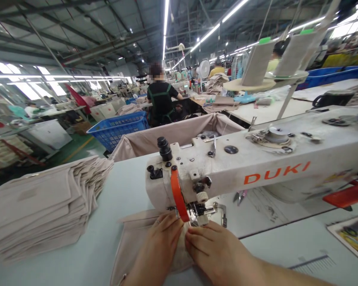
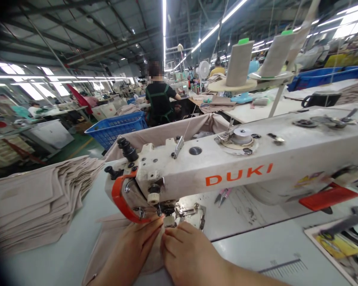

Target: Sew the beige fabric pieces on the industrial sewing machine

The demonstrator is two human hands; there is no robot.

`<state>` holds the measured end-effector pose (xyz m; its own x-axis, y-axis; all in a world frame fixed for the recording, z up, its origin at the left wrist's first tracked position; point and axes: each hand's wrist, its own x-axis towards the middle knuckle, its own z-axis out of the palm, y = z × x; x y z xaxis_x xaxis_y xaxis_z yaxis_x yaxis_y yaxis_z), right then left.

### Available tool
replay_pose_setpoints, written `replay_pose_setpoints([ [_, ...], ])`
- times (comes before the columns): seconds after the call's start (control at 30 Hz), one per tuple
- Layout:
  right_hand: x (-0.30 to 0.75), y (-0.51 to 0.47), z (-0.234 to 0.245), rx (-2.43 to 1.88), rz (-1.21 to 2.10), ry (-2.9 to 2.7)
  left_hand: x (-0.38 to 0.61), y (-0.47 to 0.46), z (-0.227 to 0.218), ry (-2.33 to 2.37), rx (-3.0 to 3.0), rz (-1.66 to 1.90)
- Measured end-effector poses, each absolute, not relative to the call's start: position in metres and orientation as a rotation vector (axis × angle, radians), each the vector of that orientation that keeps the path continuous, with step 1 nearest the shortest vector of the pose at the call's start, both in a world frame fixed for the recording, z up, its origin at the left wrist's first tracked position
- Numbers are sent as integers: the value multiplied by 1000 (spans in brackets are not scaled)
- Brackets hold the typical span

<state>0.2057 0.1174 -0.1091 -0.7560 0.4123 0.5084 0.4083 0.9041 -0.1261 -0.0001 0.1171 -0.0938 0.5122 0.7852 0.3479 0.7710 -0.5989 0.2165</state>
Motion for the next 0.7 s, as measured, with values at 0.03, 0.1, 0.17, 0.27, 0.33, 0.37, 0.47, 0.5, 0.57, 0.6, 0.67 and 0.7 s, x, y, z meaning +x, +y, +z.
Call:
replay_pose_setpoints([
  [0.03,206,117,-108,-594,15,-2535,0,117,-92,1394,2691,626],
  [0.1,207,118,-104,-607,40,-2568,1,118,-89,1410,2652,595],
  [0.17,207,118,-101,-633,71,-2603,1,119,-88,1437,2612,564],
  [0.27,204,117,-102,-664,116,-2623,0,120,-89,1453,2581,544],
  [0.33,201,115,-105,-665,150,-2630,-1,120,-90,1446,2582,547],
  [0.37,200,115,-104,-671,170,-2635,-2,120,-90,1436,2592,548],
  [0.47,210,116,-89,-683,322,-2668,-7,116,-88,1413,2634,476],
  [0.5,218,117,-80,-680,412,-2676,-9,114,-87,1394,2660,441],
  [0.57,237,121,-59,-694,609,-2676,-14,107,-85,1321,2737,400],
  [0.6,247,124,-51,-759,659,-2653,-16,103,-85,1271,2778,401],
  [0.67,261,131,-44,-885,642,-2654,-18,94,-86,1159,2857,450],
  [0.7,263,135,-46,-953,580,-2649,-17,91,-88,1126,2879,485],
])
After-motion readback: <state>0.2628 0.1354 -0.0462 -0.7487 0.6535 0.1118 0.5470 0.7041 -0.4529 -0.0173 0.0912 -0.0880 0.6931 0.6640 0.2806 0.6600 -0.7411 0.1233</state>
